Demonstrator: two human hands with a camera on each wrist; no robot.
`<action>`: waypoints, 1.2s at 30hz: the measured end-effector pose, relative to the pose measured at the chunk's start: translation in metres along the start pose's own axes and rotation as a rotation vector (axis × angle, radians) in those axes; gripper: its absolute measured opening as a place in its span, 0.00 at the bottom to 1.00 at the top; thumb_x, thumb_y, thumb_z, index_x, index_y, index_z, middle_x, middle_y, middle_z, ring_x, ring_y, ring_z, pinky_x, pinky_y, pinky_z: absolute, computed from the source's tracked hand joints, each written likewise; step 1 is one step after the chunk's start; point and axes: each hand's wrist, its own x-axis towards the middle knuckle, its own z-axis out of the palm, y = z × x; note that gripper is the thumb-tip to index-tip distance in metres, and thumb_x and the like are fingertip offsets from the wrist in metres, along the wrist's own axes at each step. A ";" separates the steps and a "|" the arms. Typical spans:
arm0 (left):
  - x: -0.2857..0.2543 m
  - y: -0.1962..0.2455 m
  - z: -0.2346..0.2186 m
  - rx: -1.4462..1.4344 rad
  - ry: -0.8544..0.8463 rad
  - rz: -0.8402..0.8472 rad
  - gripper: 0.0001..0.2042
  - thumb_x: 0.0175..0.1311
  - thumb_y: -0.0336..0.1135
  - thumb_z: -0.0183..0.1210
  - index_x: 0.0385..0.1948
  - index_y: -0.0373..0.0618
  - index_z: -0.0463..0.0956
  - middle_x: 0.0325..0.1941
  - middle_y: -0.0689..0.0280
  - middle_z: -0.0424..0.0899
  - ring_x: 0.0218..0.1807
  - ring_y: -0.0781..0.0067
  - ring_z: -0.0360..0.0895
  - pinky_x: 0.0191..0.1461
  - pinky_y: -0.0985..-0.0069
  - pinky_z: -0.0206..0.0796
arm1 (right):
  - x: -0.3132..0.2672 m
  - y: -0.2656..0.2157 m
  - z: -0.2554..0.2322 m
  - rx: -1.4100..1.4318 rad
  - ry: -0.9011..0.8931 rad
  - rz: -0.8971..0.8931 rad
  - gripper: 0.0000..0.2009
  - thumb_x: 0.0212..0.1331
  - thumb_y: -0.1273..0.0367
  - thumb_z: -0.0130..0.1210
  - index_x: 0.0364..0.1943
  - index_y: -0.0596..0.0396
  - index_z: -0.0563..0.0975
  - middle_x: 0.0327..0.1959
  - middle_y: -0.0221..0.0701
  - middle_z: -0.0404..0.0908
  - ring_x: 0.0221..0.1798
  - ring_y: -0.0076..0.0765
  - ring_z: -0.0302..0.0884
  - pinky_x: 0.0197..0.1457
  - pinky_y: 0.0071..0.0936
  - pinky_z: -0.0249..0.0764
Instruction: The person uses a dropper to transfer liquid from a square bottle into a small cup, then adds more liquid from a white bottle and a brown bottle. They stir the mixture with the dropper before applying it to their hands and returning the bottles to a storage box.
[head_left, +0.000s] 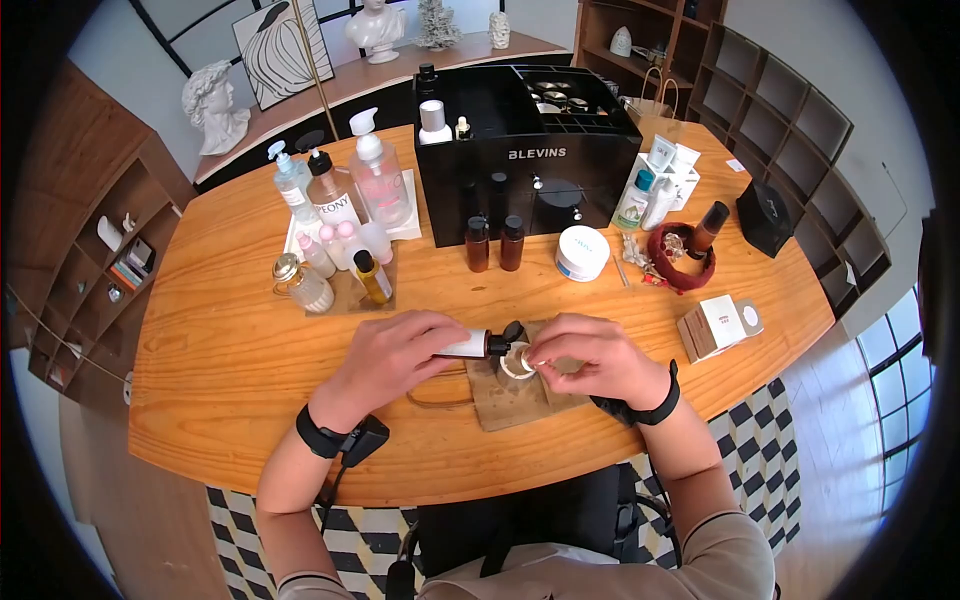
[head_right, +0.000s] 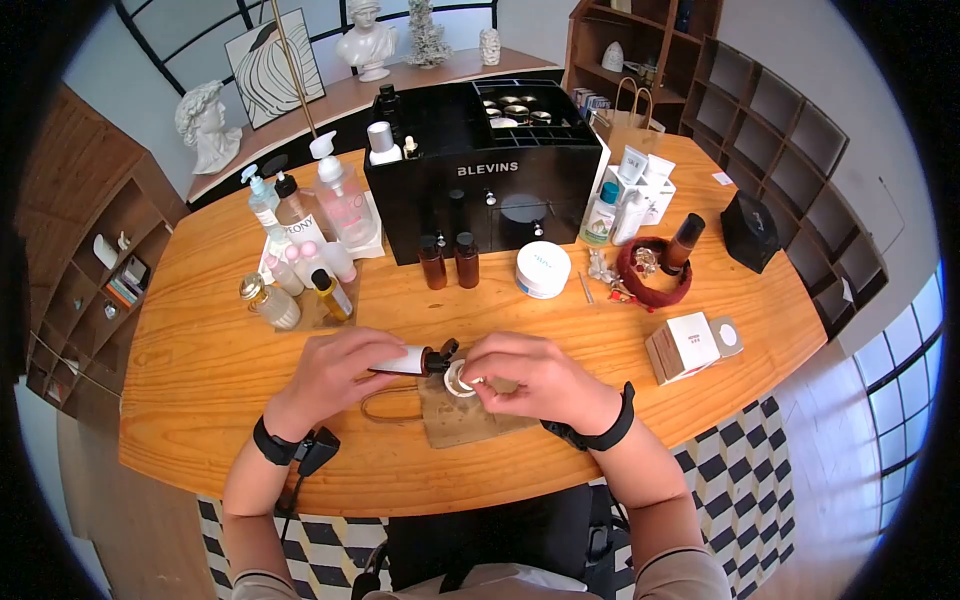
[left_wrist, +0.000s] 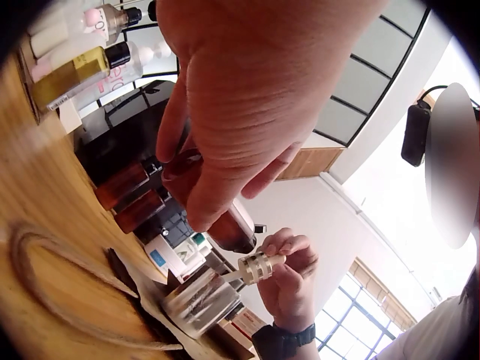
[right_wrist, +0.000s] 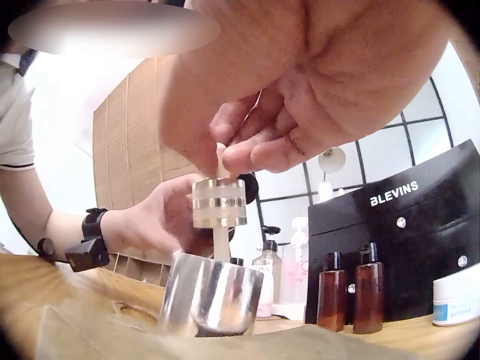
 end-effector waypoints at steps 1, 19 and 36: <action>0.002 0.004 -0.001 -0.012 0.009 -0.049 0.17 0.48 0.30 0.74 0.42 0.47 0.82 0.44 0.64 0.86 0.42 0.62 0.84 0.40 0.71 0.78 | 0.000 -0.001 0.000 0.001 0.000 0.000 0.10 0.48 0.82 0.65 0.36 0.60 0.83 0.38 0.35 0.83 0.38 0.38 0.82 0.41 0.28 0.79; 0.001 0.000 0.001 -0.026 0.061 -0.055 0.20 0.48 0.30 0.72 0.47 0.50 0.80 0.43 0.67 0.85 0.42 0.63 0.84 0.39 0.70 0.77 | 0.000 -0.004 -0.001 -0.030 -0.023 -0.010 0.10 0.49 0.83 0.64 0.37 0.60 0.82 0.39 0.36 0.83 0.37 0.40 0.82 0.41 0.30 0.80; -0.003 -0.006 0.004 -0.036 0.064 -0.035 0.17 0.49 0.30 0.71 0.43 0.51 0.81 0.42 0.69 0.84 0.41 0.65 0.84 0.39 0.71 0.77 | 0.003 -0.001 -0.009 0.043 0.006 0.243 0.12 0.49 0.81 0.65 0.40 0.57 0.83 0.38 0.32 0.85 0.38 0.32 0.82 0.41 0.25 0.76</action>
